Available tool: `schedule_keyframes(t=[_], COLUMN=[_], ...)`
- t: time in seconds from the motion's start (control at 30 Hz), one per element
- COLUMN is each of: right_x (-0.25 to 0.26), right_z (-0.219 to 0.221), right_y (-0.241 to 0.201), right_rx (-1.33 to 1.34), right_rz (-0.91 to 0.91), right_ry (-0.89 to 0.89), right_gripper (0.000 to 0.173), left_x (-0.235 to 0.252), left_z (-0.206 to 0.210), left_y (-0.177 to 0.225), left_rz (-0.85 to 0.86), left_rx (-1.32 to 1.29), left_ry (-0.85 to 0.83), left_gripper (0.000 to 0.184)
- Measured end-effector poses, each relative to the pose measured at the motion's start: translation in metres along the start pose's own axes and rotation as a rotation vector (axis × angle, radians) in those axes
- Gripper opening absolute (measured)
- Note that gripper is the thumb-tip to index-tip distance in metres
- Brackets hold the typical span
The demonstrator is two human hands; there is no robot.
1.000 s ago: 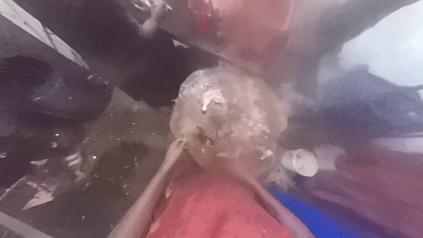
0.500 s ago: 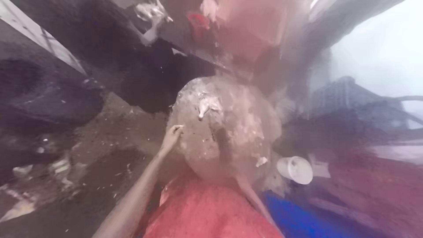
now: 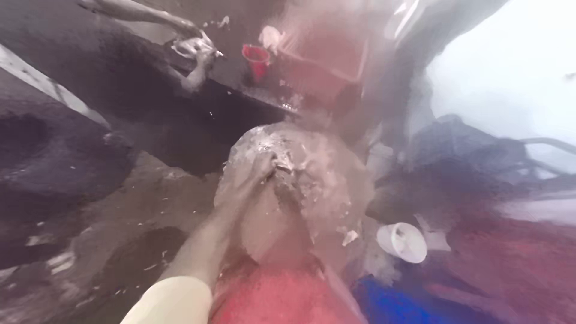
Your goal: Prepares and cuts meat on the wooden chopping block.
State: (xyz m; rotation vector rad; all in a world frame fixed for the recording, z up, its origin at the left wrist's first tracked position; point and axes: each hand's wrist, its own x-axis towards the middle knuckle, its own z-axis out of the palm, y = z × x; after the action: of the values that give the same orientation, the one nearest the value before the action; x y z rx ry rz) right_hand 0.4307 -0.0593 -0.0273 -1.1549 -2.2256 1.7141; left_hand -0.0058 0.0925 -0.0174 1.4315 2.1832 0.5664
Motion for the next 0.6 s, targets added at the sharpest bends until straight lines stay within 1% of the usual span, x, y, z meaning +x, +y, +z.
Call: schedule_keyframes(t=[0.07, 0.1, 0.17, 0.2, 0.23, 0.27, 0.3, 0.33, 0.37, 0.4, 0.47, 0.53, 0.6], right_x=[-0.002, -0.003, -0.003, -0.003, -0.001, 0.003, 0.008, 0.013, 0.021, 0.031, 0.043, 0.043, 0.040], right_z=[-0.006, -0.006, 0.001, 0.003, 0.003, 0.006, 0.010, 0.014, 0.015, 0.010, -0.006, -0.019, -0.024], right_y=[-0.002, -0.003, -0.009, -0.012, -0.012, -0.011, -0.012, -0.015, -0.020, -0.034, -0.083, -0.135, -0.170], right_rx=[0.015, 0.039, 0.191, 0.283, 0.356, 0.406, 0.432, 0.404, 0.332, 0.240, 0.086, 0.019, -0.026], right_rz=[0.013, 0.022, 0.125, 0.177, 0.209, 0.205, 0.169, 0.099, -0.016, -0.115, -0.262, -0.382, -0.501], right_ry=[0.029, 0.043, 0.062, 0.074, 0.098, 0.131, 0.164, 0.176, 0.178, 0.185, 0.243, 0.319, 0.362], right_gripper=[0.042, 0.044, 0.048, 0.050, 0.052, 0.054, 0.054, 0.052, 0.051, 0.050, 0.046, 0.043, 0.036], left_x=[-0.012, -0.029, -0.070, -0.093, -0.115, -0.135, -0.157, -0.178, -0.193, -0.202, -0.216, -0.228, -0.231], left_z=[-0.011, -0.017, -0.021, -0.021, -0.019, -0.011, -0.004, 0.007, 0.021, 0.036, 0.058, 0.063, 0.063], left_y=[0.015, 0.021, 0.020, 0.020, 0.017, 0.012, 0.011, 0.007, 0.003, -0.001, -0.002, 0.003, 0.004], left_rz=[0.036, 0.057, 0.093, 0.081, 0.052, 0.008, -0.050, -0.112, -0.167, -0.198, -0.256, -0.316, -0.318], left_rx=[-0.053, -0.092, -0.199, -0.283, -0.362, -0.451, -0.535, -0.583, -0.573, -0.545, -0.463, -0.389, -0.351], left_ry=[-0.086, -0.100, -0.115, -0.130, -0.141, -0.155, -0.158, -0.165, -0.179, -0.194, -0.229, -0.251, -0.249], left_gripper=[0.029, 0.028, 0.031, 0.034, 0.033, 0.032, 0.031, 0.032, 0.035, 0.039, 0.043, 0.042, 0.041])
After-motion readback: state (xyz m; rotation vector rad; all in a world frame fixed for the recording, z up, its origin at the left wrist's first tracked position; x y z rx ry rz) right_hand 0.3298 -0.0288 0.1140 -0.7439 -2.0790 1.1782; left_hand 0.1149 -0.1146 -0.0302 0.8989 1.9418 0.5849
